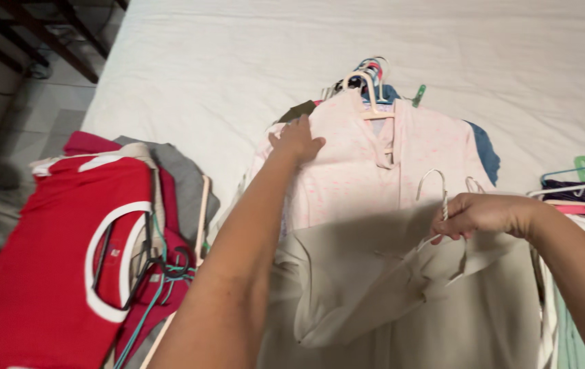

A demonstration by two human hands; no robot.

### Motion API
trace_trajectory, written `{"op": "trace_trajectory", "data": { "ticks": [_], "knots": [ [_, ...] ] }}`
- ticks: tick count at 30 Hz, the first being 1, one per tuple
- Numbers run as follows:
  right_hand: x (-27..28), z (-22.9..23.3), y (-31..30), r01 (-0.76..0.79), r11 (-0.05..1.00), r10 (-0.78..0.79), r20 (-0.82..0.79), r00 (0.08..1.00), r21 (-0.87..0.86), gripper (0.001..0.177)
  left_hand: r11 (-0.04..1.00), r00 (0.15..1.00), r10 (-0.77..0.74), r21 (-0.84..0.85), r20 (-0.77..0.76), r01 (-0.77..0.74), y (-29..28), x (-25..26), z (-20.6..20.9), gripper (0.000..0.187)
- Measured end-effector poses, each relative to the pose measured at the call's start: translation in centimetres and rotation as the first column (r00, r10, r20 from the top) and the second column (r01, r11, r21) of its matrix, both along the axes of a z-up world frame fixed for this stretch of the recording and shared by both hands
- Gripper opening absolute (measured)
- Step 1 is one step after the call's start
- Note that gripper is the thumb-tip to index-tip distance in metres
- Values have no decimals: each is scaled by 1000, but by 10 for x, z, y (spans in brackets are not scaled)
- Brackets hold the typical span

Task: The person repeatedly picks up garments on hangers from a pile on the bed, carries them to a wardrobe, and hangs them on the rod. Items handled include a yellow shirt, a light green top, a red t-shirt, a white denim shirt, a green top, a beige top, a pink top, a purple top, and a blue top.

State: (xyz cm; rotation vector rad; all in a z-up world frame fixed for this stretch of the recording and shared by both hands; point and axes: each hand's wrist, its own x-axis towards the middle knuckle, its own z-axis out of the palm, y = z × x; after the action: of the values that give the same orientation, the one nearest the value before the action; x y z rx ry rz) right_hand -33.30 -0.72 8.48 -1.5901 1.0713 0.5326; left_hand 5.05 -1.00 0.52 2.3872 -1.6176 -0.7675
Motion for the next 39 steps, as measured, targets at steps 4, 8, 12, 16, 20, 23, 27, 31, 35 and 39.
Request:
{"op": "trace_trajectory", "data": {
  "ticks": [4, 8, 12, 16, 20, 23, 27, 31, 35, 39],
  "knots": [
    [-3, 3, 8, 36, 999, -36, -17, 999, -8, 30, 1000, 988, -29, -2, 152, 30, -1, -9, -12, 71],
    [-11, 2, 11, 52, 999, -52, 4, 999, -16, 31, 963, 978, -71, -242, 195, 118, -3, -6, -26, 44],
    [-13, -4, 9, 28, 999, -26, 93, 995, -16, 34, 842, 990, -142, -525, 3, 122, 3, -10, -23, 41],
    [-10, -3, 10, 39, 993, -33, 61, 998, -108, 30, 931, 991, -82, -363, -102, 40, 18, -25, 3, 39],
    [-6, 4, 15, 186, 971, -143, 258, 955, -147, 26, 894, 982, -179, -409, 55, 185, 28, -35, 18, 30],
    [-5, 13, 18, 254, 942, -193, 265, 945, -218, 25, 870, 955, -292, -398, 58, 290, 39, -37, 13, 30],
    [-13, 16, 25, 268, 941, -226, 209, 952, -205, 26, 922, 944, -329, -222, -15, 318, 65, -46, -1, 49],
    [-18, 12, 33, 292, 944, -257, 211, 943, -154, 27, 855, 940, -285, -395, 185, 337, 85, -56, 7, 63],
    [-23, 24, 42, 354, 911, -290, 280, 915, -213, 26, 411, 917, -271, -826, 294, 386, 106, -68, 35, 79],
    [-10, 57, 50, 421, 840, -279, 392, 876, -342, 27, 733, 709, -641, -508, -295, 452, 119, -87, 65, 43]
  ]
}}
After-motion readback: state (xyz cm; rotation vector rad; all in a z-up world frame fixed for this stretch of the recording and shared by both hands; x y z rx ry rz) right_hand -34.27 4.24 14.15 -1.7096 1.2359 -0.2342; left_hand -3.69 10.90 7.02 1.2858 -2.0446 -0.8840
